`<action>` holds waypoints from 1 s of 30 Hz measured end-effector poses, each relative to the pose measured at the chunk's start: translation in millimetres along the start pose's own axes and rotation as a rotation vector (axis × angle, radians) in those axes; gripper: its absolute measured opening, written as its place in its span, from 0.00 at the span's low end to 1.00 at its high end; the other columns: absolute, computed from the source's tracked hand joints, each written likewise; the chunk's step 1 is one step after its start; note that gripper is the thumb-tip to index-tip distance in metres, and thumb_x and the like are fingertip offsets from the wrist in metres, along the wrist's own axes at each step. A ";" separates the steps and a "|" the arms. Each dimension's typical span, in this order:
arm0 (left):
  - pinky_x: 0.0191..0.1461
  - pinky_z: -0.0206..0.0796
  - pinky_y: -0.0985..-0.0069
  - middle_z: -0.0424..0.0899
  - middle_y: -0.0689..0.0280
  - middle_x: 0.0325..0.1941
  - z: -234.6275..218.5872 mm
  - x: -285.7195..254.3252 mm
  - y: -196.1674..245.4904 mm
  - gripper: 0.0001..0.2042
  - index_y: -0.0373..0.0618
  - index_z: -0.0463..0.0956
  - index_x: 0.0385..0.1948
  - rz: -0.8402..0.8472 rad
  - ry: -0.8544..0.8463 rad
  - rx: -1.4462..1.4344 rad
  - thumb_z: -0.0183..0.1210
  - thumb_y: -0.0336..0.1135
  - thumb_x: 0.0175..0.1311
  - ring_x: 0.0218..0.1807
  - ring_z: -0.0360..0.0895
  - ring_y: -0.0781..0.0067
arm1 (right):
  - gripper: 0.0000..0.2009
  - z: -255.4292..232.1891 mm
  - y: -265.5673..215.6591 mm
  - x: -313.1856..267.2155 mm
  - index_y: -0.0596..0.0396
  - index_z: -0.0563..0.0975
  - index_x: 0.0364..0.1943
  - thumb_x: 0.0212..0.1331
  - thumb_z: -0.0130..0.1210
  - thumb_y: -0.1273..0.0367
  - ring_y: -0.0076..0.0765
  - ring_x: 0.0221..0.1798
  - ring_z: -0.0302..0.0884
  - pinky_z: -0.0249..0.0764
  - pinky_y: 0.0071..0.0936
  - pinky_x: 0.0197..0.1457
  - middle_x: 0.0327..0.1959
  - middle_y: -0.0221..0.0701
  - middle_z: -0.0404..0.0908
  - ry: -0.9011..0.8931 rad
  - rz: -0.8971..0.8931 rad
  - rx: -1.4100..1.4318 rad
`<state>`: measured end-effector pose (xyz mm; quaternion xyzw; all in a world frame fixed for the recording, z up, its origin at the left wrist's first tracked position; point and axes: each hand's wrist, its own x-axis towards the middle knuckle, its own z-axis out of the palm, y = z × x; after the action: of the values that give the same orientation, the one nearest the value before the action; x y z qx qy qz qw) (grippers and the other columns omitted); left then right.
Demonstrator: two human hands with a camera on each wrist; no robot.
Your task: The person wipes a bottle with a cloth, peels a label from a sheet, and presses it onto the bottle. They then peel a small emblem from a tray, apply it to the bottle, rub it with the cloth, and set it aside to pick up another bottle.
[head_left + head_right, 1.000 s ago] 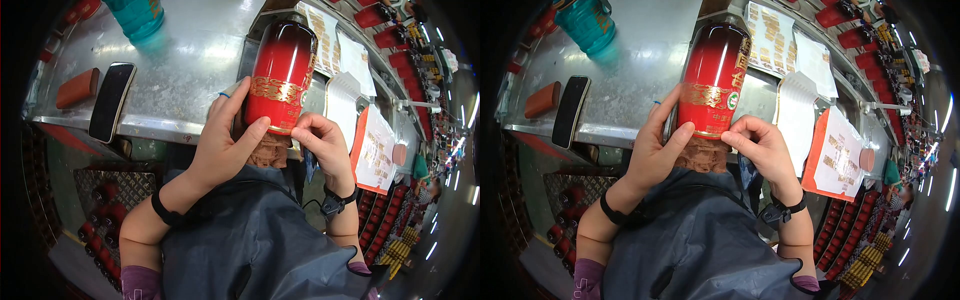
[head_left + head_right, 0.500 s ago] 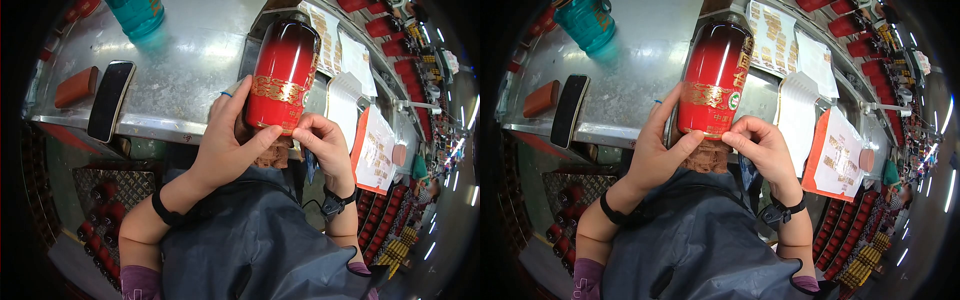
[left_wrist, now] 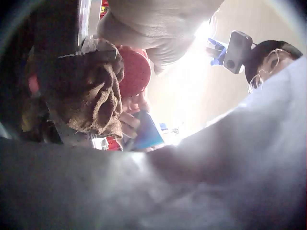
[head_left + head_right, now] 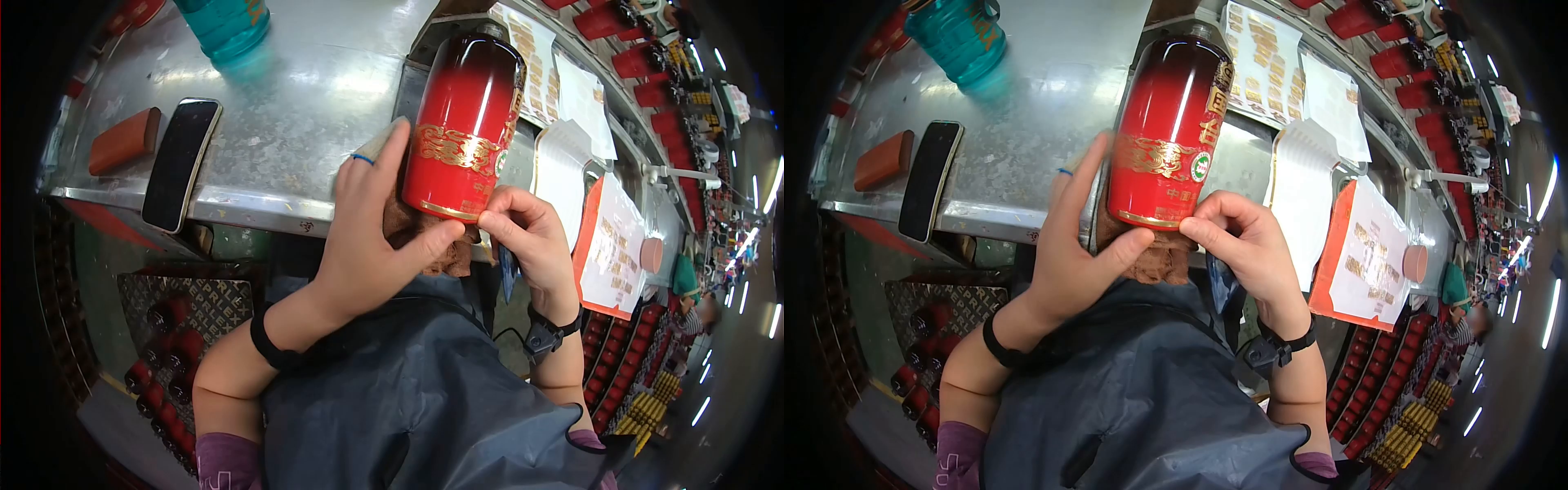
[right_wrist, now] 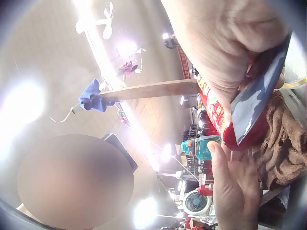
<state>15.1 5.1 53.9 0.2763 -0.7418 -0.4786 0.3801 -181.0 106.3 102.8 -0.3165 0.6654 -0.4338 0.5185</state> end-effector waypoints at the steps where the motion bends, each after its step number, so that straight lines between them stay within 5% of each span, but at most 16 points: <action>1: 0.64 0.60 0.68 0.73 0.53 0.60 -3.7 0.1 5.9 0.39 0.35 0.64 0.67 0.122 0.036 0.144 0.70 0.42 0.54 0.60 0.68 0.57 | 0.07 -0.2 0.5 0.3 0.56 0.78 0.31 0.63 0.64 0.69 0.10 0.31 0.65 0.62 0.14 0.37 0.27 0.16 0.75 -0.003 0.000 0.000; 3: 0.68 0.58 0.63 0.74 0.56 0.64 -8.7 -6.1 13.0 0.31 0.41 0.72 0.63 0.318 -0.020 0.319 0.68 0.40 0.56 0.63 0.68 0.56 | 0.07 -0.5 1.6 0.1 0.56 0.79 0.32 0.64 0.63 0.69 0.10 0.31 0.65 0.62 0.13 0.37 0.27 0.16 0.75 -0.004 -0.002 -0.005; 4: 0.66 0.63 0.67 0.79 0.64 0.59 -3.8 -10.1 12.0 0.21 0.45 0.81 0.53 0.470 -0.013 0.382 0.68 0.39 0.56 0.62 0.70 0.63 | 0.07 -1.1 3.7 0.6 0.56 0.79 0.32 0.64 0.63 0.69 0.10 0.31 0.65 0.62 0.13 0.37 0.27 0.16 0.75 -0.008 -0.003 -0.005; 5: 0.66 0.63 0.67 0.79 0.64 0.59 0.9 -13.1 9.5 0.21 0.45 0.81 0.53 0.468 -0.011 0.384 0.68 0.39 0.56 0.62 0.70 0.63 | 0.07 -2.0 6.9 1.2 0.56 0.79 0.32 0.64 0.63 0.69 0.10 0.31 0.65 0.61 0.13 0.37 0.27 0.16 0.75 -0.011 -0.021 0.027; 7: 0.63 0.68 0.73 0.81 0.70 0.56 8.6 -16.3 7.0 0.15 0.47 0.85 0.47 0.756 -0.074 0.635 0.66 0.37 0.58 0.60 0.72 0.68 | 0.06 -3.8 9.3 1.7 0.57 0.79 0.33 0.64 0.63 0.69 0.10 0.31 0.65 0.61 0.13 0.36 0.27 0.16 0.75 -0.020 -0.040 0.057; 11: 0.60 0.71 0.78 0.84 0.70 0.49 8.0 -18.7 6.0 0.10 0.48 0.87 0.43 0.826 -0.022 0.768 0.63 0.34 0.61 0.58 0.74 0.71 | 0.06 -3.9 6.1 1.1 0.57 0.79 0.33 0.64 0.62 0.70 0.10 0.31 0.66 0.62 0.13 0.37 0.27 0.17 0.75 -0.032 -0.007 0.057; 20: 0.51 0.78 0.72 0.84 0.58 0.51 -11.6 -22.3 13.1 0.12 0.42 0.85 0.43 0.673 -0.028 0.663 0.64 0.33 0.57 0.53 0.80 0.62 | 0.07 1.4 -2.2 1.6 0.56 0.78 0.31 0.63 0.64 0.71 0.12 0.34 0.69 0.66 0.16 0.40 0.31 0.19 0.77 -0.026 0.006 0.051; 30: 0.58 0.76 0.68 0.82 0.53 0.56 -25.8 -21.4 2.4 0.19 0.39 0.80 0.51 0.490 -0.073 0.551 0.64 0.33 0.57 0.57 0.79 0.56 | 0.07 0.9 -1.0 2.1 0.56 0.78 0.30 0.62 0.64 0.71 0.12 0.34 0.68 0.65 0.15 0.39 0.31 0.18 0.76 -0.026 0.015 0.059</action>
<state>48.3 9.7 56.2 0.1652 -0.9000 -0.1653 0.3680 -180.7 103.8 102.8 -0.3019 0.6479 -0.4452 0.5393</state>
